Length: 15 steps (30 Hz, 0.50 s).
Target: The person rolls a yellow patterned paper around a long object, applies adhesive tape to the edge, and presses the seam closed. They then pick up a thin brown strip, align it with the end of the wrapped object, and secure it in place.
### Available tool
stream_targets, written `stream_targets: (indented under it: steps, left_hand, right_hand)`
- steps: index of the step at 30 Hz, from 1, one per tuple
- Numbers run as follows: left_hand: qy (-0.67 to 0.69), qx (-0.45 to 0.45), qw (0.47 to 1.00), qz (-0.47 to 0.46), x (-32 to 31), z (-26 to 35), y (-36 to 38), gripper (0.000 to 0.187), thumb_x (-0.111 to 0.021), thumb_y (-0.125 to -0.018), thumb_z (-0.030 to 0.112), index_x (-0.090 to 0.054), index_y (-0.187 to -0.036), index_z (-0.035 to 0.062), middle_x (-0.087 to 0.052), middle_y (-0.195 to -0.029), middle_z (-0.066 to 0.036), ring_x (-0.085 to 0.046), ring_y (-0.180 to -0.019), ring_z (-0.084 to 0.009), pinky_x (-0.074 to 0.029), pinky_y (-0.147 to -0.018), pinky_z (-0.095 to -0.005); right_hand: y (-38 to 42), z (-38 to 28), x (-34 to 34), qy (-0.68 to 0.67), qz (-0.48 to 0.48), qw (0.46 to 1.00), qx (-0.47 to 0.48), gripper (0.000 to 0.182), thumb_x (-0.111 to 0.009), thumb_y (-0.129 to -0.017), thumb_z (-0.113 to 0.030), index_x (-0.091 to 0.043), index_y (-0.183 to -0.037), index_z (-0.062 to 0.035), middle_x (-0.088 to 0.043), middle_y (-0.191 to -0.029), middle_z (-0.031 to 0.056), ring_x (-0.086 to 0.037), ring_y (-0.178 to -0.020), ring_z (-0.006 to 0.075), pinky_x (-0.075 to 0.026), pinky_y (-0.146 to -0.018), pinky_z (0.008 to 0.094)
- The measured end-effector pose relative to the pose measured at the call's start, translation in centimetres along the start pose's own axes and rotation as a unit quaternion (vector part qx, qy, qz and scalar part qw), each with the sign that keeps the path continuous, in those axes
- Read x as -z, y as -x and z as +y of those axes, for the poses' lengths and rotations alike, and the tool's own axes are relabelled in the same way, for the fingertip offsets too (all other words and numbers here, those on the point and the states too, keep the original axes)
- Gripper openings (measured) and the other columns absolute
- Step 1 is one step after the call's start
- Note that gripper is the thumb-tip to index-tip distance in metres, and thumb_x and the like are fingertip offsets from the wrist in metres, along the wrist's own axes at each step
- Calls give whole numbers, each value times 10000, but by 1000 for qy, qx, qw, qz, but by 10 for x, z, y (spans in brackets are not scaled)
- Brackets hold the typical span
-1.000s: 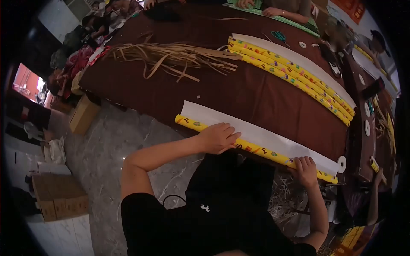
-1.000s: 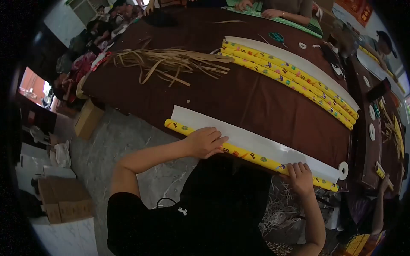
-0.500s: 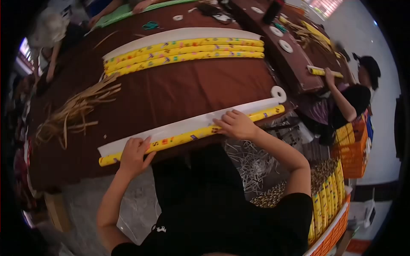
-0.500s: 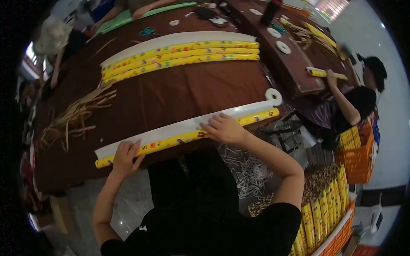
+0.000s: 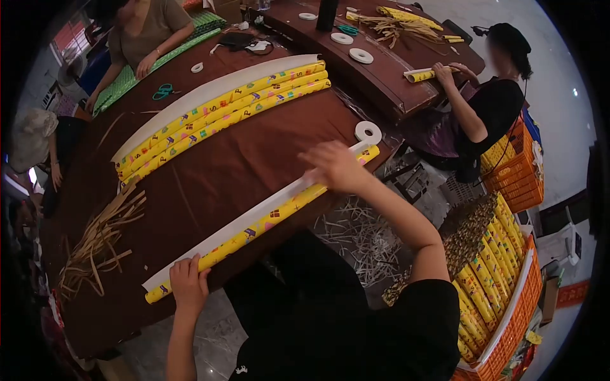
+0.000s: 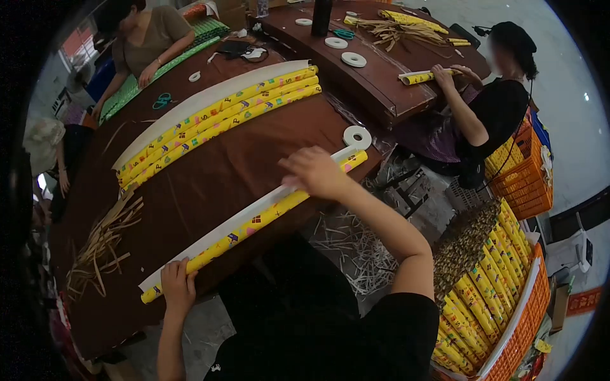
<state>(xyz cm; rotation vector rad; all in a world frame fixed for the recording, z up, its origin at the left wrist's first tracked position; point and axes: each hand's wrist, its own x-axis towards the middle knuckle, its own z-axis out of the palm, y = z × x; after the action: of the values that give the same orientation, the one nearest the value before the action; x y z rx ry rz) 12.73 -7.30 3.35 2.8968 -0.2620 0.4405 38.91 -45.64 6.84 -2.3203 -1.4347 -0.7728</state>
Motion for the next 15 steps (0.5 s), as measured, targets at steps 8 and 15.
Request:
stream_targets:
  steps: [8,15]
  left_hand:
    - [38,9,999,16,-5,-3,1,369,-650,-845,106,-583,-1193,2,-555,-1000,-146,-513,-927,-340,-412,-823,-439]
    - [38,19,999,9,-4,2,9,328,-661,-833,110,-587,-1134,3,-556,-986,-145,-513,-910,-341,-412,-813,-442]
  right_hand:
    - [116,136,34,13,-114,955,-274,335,-644,-715,-33,-699,-1041,-89,-634,-1047,60,-595,-970,299,-500,-862,380]
    - [102,135,51,14,-197,946,-257,337,-642,-737,9,-672,-1070,-38,-578,-1136,122,-565,-1060,342,-485,-909,386]
